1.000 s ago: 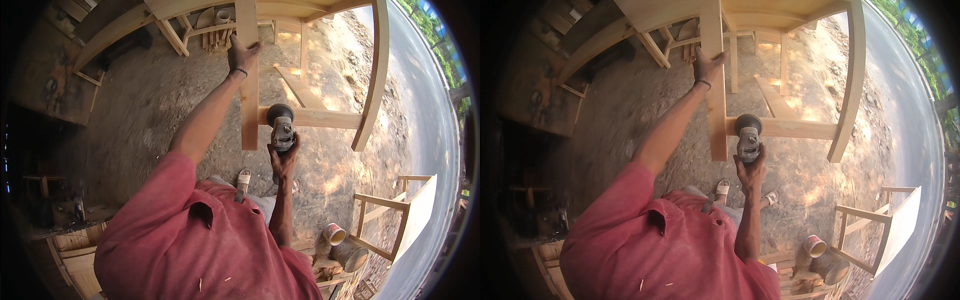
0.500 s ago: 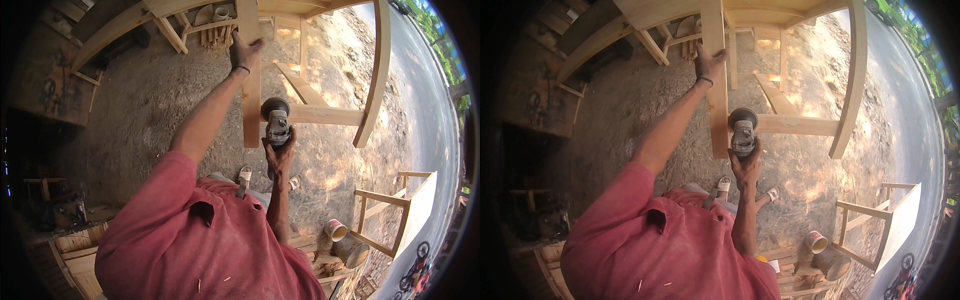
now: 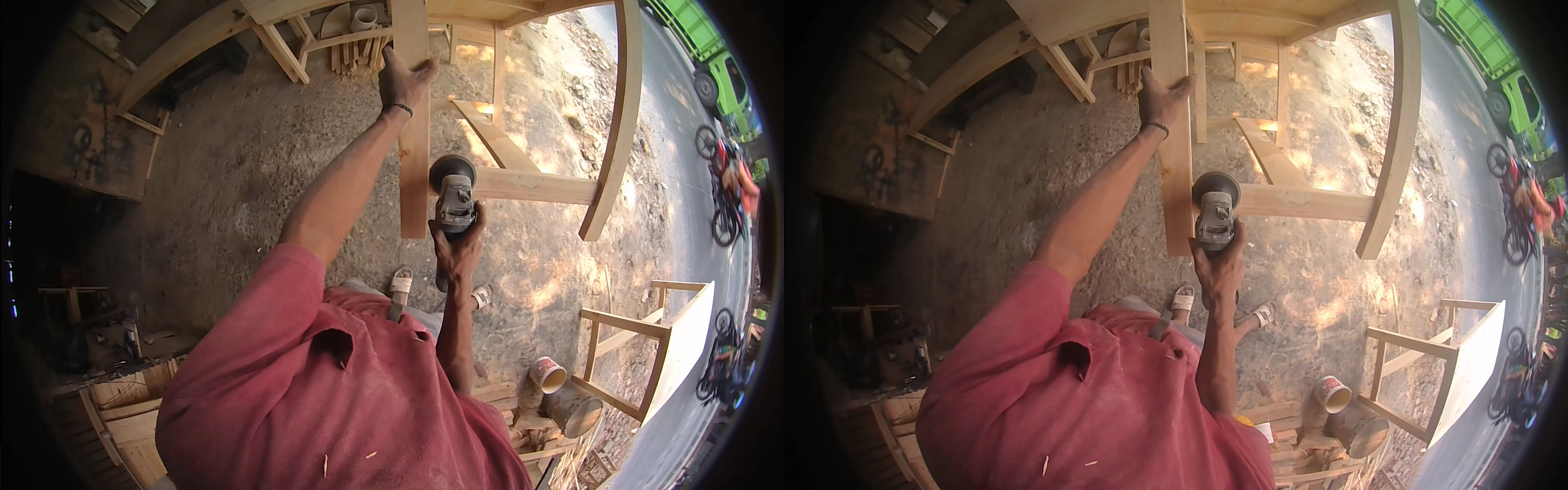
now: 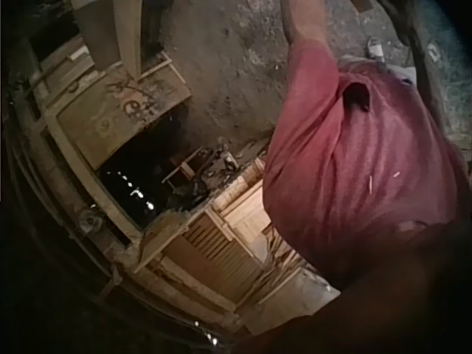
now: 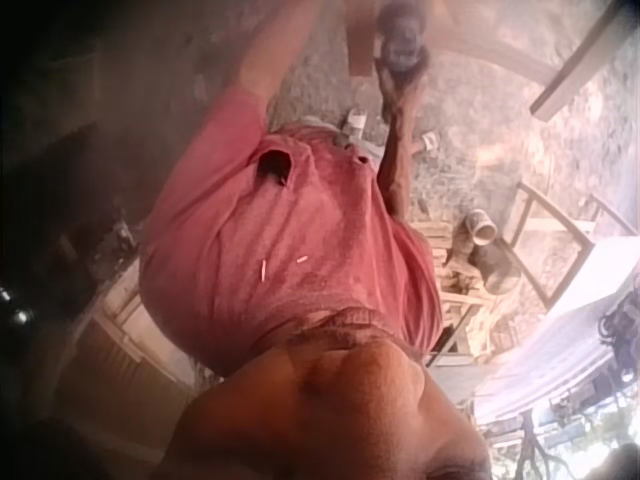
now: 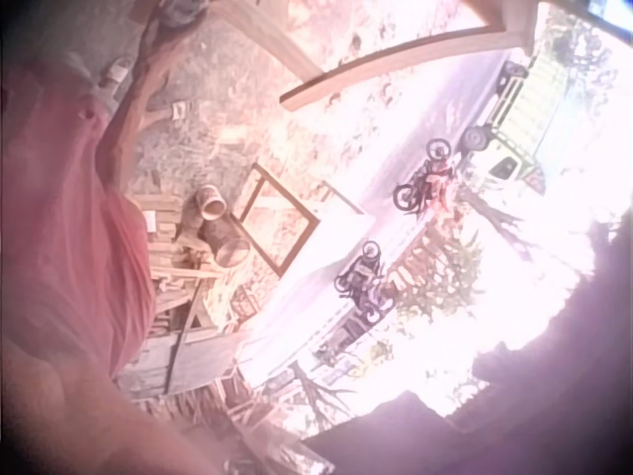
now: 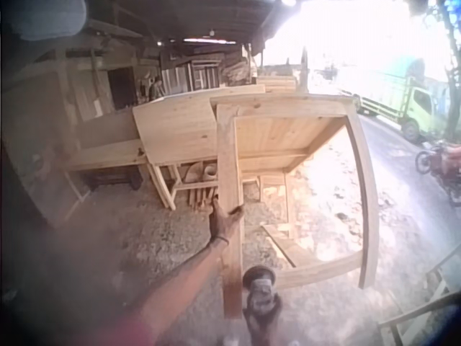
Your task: The person picks up a wooden table frame and uses an angle grinder with a sanding disc to smooth the edges and joints of the wood.
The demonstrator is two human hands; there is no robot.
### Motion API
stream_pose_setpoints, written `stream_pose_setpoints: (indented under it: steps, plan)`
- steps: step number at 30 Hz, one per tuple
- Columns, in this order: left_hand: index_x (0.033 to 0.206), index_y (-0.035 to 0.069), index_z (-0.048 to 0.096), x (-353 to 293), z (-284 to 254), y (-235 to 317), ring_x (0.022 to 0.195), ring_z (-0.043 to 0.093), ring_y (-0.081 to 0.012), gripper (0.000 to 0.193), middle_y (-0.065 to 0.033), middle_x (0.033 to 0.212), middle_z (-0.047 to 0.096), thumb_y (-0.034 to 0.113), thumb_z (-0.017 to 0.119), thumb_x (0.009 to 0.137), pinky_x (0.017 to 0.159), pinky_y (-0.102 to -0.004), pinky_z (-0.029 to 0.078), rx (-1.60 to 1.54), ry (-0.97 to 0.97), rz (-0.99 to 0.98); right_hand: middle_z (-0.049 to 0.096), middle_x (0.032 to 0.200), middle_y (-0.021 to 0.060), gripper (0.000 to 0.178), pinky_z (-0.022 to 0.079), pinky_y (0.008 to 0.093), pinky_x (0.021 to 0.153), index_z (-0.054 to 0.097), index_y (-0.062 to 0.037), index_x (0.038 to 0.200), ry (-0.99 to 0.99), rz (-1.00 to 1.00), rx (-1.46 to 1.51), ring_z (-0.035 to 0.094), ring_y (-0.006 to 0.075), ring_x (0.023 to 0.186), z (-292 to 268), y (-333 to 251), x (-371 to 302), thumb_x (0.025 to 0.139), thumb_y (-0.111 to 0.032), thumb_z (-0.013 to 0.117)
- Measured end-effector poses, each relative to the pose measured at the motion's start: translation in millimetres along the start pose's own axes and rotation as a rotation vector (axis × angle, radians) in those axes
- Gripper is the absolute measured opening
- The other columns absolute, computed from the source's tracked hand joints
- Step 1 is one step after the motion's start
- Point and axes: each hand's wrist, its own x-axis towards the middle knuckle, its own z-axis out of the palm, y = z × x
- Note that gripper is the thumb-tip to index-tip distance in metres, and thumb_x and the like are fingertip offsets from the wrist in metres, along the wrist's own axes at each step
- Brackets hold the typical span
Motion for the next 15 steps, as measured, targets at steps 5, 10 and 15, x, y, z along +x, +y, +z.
stream_pose_setpoints:
  steps: [5, 10, 15]
  plan:
    - [0.104, 0.000, 0.047, 2.0, 0.0, -4.6, 0.082, 0.073, -0.0360, 0.064, -0.0220, 0.089, 0.072, 0.042, 0.084, 0.073, 0.071, -0.0428, 0.059, 0.021, -0.002, 0.019, 0.063, 0.119, 0.0317, 0.092, 0.051, 0.0511, 0.087, 0.030, -0.0050, 0.145, 0.011, -0.016, -0.024, 0.064, 0.0486, 0.106, 4.4, 20.2, -15.3, 0.075, -0.032, 0.083]
    - [0.105, 0.000, 0.048, 1.3, 1.9, -3.9, 0.084, 0.073, -0.0366, 0.064, -0.0215, 0.091, 0.072, 0.042, 0.084, 0.073, 0.072, -0.0435, 0.059, -0.022, -0.029, -0.031, 0.061, 0.122, 0.0328, 0.093, 0.052, 0.0510, 0.087, 0.030, -0.0042, 0.145, -0.003, 0.038, -0.032, 0.064, 0.0484, 0.108, 2.0, 29.3, -25.5, 0.075, -0.032, 0.084]
    - [0.106, 0.000, 0.048, 1.9, 0.5, -2.5, 0.084, 0.073, -0.0366, 0.066, -0.0212, 0.091, 0.072, 0.044, 0.084, 0.072, 0.072, -0.0437, 0.059, 0.024, -0.007, -0.019, 0.065, 0.116, 0.0317, 0.094, 0.052, 0.0504, 0.086, 0.029, -0.0059, 0.147, 0.012, 0.054, -0.050, 0.065, 0.0479, 0.106, -1.4, 38.8, -31.5, 0.075, -0.032, 0.084]
